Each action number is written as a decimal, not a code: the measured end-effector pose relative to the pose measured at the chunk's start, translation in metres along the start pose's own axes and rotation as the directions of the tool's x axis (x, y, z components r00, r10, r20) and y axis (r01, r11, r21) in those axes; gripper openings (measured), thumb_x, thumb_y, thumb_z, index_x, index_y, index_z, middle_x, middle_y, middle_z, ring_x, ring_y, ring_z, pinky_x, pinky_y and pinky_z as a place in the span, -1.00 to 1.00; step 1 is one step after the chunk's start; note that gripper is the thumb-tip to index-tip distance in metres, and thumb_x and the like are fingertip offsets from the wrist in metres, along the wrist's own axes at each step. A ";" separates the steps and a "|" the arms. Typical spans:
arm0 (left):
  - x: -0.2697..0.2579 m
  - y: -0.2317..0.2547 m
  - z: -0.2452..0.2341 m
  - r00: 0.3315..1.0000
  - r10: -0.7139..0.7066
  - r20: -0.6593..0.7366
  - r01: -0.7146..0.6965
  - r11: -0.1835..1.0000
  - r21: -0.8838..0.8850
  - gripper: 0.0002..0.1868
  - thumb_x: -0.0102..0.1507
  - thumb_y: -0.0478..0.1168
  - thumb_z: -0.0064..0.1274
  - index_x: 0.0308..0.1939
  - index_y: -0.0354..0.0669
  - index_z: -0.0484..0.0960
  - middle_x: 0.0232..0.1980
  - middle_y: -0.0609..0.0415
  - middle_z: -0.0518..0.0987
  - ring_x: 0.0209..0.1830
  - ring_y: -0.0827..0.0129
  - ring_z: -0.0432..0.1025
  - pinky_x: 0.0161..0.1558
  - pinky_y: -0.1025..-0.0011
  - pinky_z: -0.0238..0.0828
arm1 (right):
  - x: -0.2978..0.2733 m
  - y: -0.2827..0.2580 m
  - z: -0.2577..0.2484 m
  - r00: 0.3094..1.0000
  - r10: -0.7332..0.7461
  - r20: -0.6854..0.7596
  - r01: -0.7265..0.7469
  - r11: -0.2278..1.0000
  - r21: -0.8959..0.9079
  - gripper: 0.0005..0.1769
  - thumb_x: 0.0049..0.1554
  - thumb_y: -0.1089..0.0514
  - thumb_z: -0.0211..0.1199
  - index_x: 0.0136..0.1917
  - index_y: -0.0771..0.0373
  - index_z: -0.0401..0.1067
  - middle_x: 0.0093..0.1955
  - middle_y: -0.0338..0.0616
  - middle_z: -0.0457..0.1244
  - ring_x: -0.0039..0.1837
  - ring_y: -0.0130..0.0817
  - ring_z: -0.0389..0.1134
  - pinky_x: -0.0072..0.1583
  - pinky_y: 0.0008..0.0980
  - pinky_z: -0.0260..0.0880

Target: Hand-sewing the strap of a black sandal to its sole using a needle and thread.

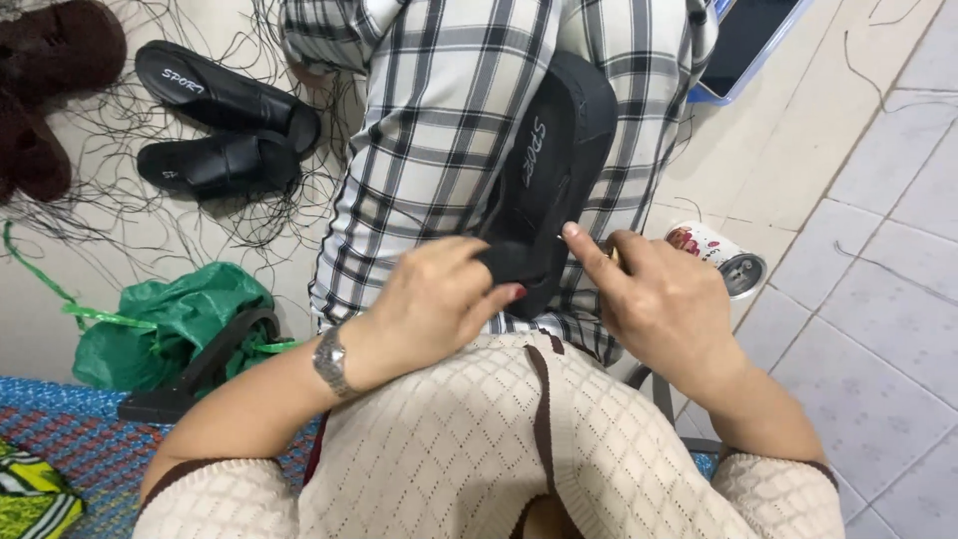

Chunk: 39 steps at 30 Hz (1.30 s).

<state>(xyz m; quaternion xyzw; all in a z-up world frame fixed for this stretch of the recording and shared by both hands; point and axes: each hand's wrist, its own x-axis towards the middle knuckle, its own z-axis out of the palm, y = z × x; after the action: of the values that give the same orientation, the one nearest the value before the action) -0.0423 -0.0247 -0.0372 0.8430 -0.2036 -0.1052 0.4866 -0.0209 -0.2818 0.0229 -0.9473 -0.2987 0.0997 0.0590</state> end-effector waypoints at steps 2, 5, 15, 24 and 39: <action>-0.003 -0.006 0.017 0.985 0.171 0.015 -0.171 0.985 0.000 -0.80 0.23 -0.26 0.19 -0.42 -0.35 0.67 -0.20 -0.29 0.63 -0.16 -0.13 0.59 -0.23 0.20 0.47 | 0.004 0.005 0.007 0.992 -0.087 -0.093 0.092 0.995 0.048 -0.42 0.01 0.26 0.23 0.32 0.06 0.51 -0.13 0.02 0.38 -0.19 -0.17 0.46 -0.15 -0.34 0.47; -0.008 -0.018 0.035 0.961 0.276 0.000 -0.276 0.961 -0.031 -0.87 0.19 -0.36 0.11 -0.44 -0.35 0.66 -0.19 -0.27 0.61 -0.17 -0.12 0.58 -0.22 0.20 0.48 | 0.004 0.015 0.030 0.979 -0.099 -0.181 0.120 0.986 0.112 -0.57 0.05 0.28 0.24 0.22 0.14 0.53 -0.07 -0.04 0.39 -0.12 -0.20 0.46 -0.10 -0.34 0.48; 0.009 -0.010 0.014 0.929 0.367 -0.045 -0.370 0.926 -0.075 -0.81 0.17 -0.48 -0.09 -0.50 -0.39 0.60 -0.30 -0.27 0.53 -0.38 -0.05 0.51 -0.35 0.23 0.48 | 0.014 0.008 0.034 0.973 -0.100 -0.209 0.144 0.968 0.207 -0.67 0.04 0.38 0.28 0.08 0.17 0.53 -0.12 -0.06 0.38 -0.18 -0.15 0.44 -0.16 -0.29 0.48; 0.006 -0.011 0.011 0.918 0.391 -0.066 -0.395 0.916 -0.073 -0.80 0.17 -0.47 -0.09 -0.53 -0.39 0.57 -0.30 -0.26 0.53 -0.41 -0.03 0.50 -0.38 0.24 0.44 | 0.017 0.011 0.047 0.977 -0.049 -0.207 0.132 0.902 0.411 -0.77 0.03 0.42 0.28 -0.04 0.22 0.53 -0.15 -0.06 0.41 -0.23 -0.12 0.44 -0.23 -0.27 0.47; -0.011 -0.025 -0.046 0.939 0.284 -0.193 -0.180 0.887 0.425 -0.85 0.13 -0.43 0.09 -0.55 -0.22 0.64 -0.05 -0.15 0.65 -0.25 0.10 0.52 -0.26 0.27 0.41 | 0.031 -0.006 0.005 0.993 -0.055 -0.100 0.086 0.938 0.336 -0.77 0.00 0.41 0.40 -0.05 0.31 0.48 -0.18 0.00 0.42 -0.16 -0.15 0.50 -0.17 -0.37 0.49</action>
<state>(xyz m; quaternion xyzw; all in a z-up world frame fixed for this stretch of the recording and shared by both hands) -0.0294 0.0268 -0.0360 0.9005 -0.2580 0.1051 0.3339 -0.0001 -0.2588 0.0140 -0.9151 -0.3078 0.1052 0.2382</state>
